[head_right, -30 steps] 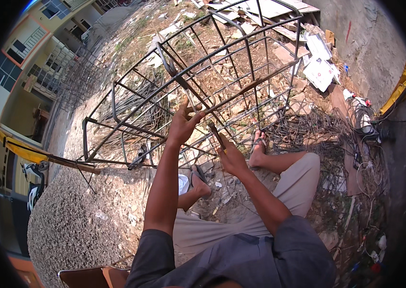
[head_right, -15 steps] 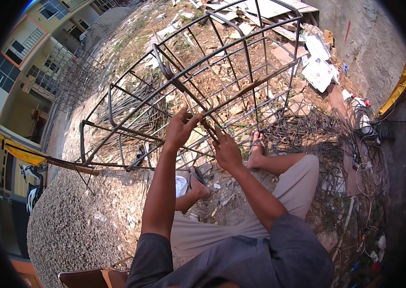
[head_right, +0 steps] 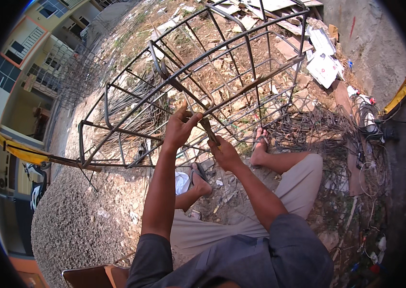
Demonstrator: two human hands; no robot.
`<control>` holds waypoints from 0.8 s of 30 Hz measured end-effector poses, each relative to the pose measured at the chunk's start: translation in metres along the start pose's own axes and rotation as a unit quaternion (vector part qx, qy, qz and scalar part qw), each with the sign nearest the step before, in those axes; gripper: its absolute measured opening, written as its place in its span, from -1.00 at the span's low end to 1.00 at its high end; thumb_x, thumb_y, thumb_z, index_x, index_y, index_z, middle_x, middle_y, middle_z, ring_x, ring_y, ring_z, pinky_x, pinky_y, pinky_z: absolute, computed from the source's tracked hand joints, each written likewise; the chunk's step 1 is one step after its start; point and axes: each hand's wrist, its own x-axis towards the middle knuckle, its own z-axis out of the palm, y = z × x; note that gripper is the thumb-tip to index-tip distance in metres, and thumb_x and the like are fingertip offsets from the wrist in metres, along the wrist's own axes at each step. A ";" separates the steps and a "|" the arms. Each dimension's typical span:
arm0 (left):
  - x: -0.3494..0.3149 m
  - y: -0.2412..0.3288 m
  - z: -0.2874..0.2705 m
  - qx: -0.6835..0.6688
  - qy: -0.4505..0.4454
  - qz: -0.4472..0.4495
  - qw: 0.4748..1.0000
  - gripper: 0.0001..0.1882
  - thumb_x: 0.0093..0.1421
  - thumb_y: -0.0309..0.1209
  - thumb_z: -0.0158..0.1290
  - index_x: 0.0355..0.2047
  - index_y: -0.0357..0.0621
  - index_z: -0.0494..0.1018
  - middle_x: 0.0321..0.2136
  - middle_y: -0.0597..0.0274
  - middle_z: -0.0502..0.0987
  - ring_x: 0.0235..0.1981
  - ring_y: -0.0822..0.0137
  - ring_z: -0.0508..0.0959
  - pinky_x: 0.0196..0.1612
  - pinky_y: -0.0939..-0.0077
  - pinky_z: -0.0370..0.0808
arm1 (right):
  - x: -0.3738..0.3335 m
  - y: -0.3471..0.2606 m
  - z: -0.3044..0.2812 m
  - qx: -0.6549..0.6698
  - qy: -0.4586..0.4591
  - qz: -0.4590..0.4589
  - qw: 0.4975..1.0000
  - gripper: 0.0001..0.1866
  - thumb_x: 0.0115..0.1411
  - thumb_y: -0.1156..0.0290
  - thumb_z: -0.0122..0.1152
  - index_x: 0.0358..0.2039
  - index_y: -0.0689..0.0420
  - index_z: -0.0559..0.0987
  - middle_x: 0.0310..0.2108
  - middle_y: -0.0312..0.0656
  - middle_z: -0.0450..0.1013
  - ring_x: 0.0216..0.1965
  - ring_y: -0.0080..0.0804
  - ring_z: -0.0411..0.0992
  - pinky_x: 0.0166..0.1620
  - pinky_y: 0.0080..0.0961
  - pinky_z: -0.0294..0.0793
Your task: The person sits on the ground and uses pliers to bend and secure metal rods into a rectangular frame structure. They repeatedly adjust the joints and bend the wire to fit the frame components together.
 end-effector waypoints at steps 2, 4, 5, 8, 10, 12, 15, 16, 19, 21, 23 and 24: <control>-0.003 0.003 -0.001 0.009 0.011 0.004 1.000 -0.45 0.27 0.02 0.29 -0.09 -0.31 0.60 -0.37 0.06 0.73 -0.38 0.18 0.69 -0.26 0.27 0.54 | -0.002 0.000 -0.008 0.182 -0.133 0.047 0.973 -0.53 0.49 -0.10 0.03 -0.03 0.09 0.51 -0.52 -0.35 0.40 -0.48 -0.60 0.41 -0.48 -0.54 0.43; 0.000 0.005 0.001 0.007 0.017 0.026 0.999 -0.46 0.27 0.00 0.29 -0.09 -0.31 0.60 -0.39 0.05 0.72 -0.42 0.17 0.69 -0.29 0.27 0.54 | 0.004 0.018 -0.023 0.475 -0.336 0.124 0.803 -0.52 0.49 -0.12 0.02 -0.04 0.08 0.52 -0.52 -0.39 0.37 -0.49 -0.56 0.39 -0.48 -0.53 0.44; -0.001 0.004 0.003 0.001 0.010 0.020 1.000 -0.46 0.27 0.00 0.29 -0.08 -0.31 0.60 -0.39 0.05 0.72 -0.43 0.17 0.68 -0.30 0.27 0.53 | 0.008 0.029 -0.025 0.596 -0.417 0.154 0.668 -0.52 0.48 -0.13 0.02 -0.05 0.08 0.53 -0.52 -0.41 0.35 -0.50 -0.55 0.38 -0.48 -0.52 0.45; -0.001 0.009 0.005 0.012 0.012 0.034 0.999 -0.42 0.29 -0.02 0.28 0.01 -0.35 0.58 -0.36 0.09 0.74 -0.44 0.23 0.69 -0.33 0.31 0.54 | 0.008 0.038 -0.025 0.579 -0.403 0.153 0.692 -0.52 0.47 -0.12 0.01 -0.04 0.07 0.55 -0.53 -0.41 0.31 -0.51 -0.55 0.37 -0.43 -0.53 0.49; -0.002 0.013 0.005 0.016 0.024 0.020 0.999 -0.37 0.30 -0.05 0.28 0.10 -0.39 0.51 -0.33 0.10 0.74 -0.39 0.25 0.71 -0.27 0.36 0.57 | 0.006 0.030 -0.029 0.539 -0.380 0.153 0.736 -0.51 0.48 -0.09 0.03 0.02 0.10 0.56 -0.48 -0.34 0.46 -0.42 -0.48 0.50 -0.33 -0.49 0.57; -0.001 0.013 0.000 0.014 0.018 0.018 1.000 -0.36 0.29 -0.06 0.28 0.12 -0.41 0.49 -0.32 0.09 0.74 -0.36 0.25 0.72 -0.24 0.37 0.57 | 0.003 0.011 -0.028 0.384 -0.285 0.122 0.870 -0.50 0.49 -0.07 0.04 0.08 0.12 0.56 -0.40 -0.26 0.55 -0.34 -0.43 0.57 -0.26 -0.45 0.61; 0.005 0.002 -0.003 -0.023 -0.014 -0.008 1.000 -0.38 0.28 -0.10 0.30 0.11 -0.41 0.50 -0.34 0.07 0.73 -0.35 0.29 0.69 -0.22 0.37 0.57 | 0.003 -0.002 -0.028 0.185 -0.168 0.034 0.968 -0.47 0.49 -0.06 0.08 0.12 0.16 0.59 -0.27 -0.15 0.65 -0.26 -0.42 0.63 -0.17 -0.43 0.62; 0.008 0.003 -0.002 -0.032 -0.036 -0.011 0.999 -0.26 0.28 -0.15 0.31 0.25 -0.48 0.33 -0.32 0.11 0.72 -0.32 0.37 0.67 -0.17 0.43 0.56 | 0.006 0.006 -0.025 0.148 -0.130 0.002 0.980 -0.47 0.48 -0.06 0.09 0.09 0.17 0.60 -0.28 -0.15 0.64 -0.29 -0.44 0.62 -0.20 -0.43 0.61; 0.008 -0.006 -0.006 -0.062 -0.062 0.027 0.996 -0.09 0.28 -0.23 0.32 0.41 -0.55 0.12 -0.25 0.12 0.71 -0.26 0.42 0.66 -0.10 0.46 0.56 | 0.006 0.008 -0.021 0.083 -0.074 0.023 0.994 -0.50 0.47 -0.05 0.12 -0.02 0.19 0.65 -0.37 -0.21 0.59 -0.50 -0.51 0.50 -0.44 -0.43 0.51; 0.005 -0.008 -0.009 -0.057 -0.074 0.035 0.995 -0.08 0.26 -0.28 0.32 0.42 -0.54 0.09 -0.22 0.11 0.71 -0.23 0.39 0.67 -0.07 0.44 0.57 | -0.001 0.000 -0.007 0.081 -0.049 0.056 0.994 -0.53 0.48 -0.03 0.11 -0.05 0.17 0.65 -0.39 -0.24 0.56 -0.57 -0.53 0.44 -0.54 -0.44 0.44; 0.004 -0.003 -0.012 -0.026 -0.091 0.008 0.995 -0.08 0.25 -0.32 0.33 0.43 -0.54 0.07 -0.19 0.10 0.70 -0.21 0.36 0.68 -0.05 0.43 0.58 | -0.005 -0.011 0.000 0.167 -0.063 0.065 0.982 -0.57 0.50 0.03 0.08 -0.06 0.17 0.65 -0.43 -0.27 0.49 -0.64 -0.55 0.38 -0.61 -0.46 0.39; 0.003 0.009 -0.011 0.002 -0.083 0.009 0.997 -0.07 0.23 -0.35 0.36 0.42 -0.54 0.09 -0.17 0.08 0.70 -0.18 0.32 0.69 -0.06 0.41 0.60 | -0.003 -0.007 0.006 0.174 -0.040 0.039 0.983 -0.58 0.50 0.05 0.07 -0.06 0.17 0.64 -0.44 -0.28 0.48 -0.65 -0.55 0.37 -0.61 -0.46 0.39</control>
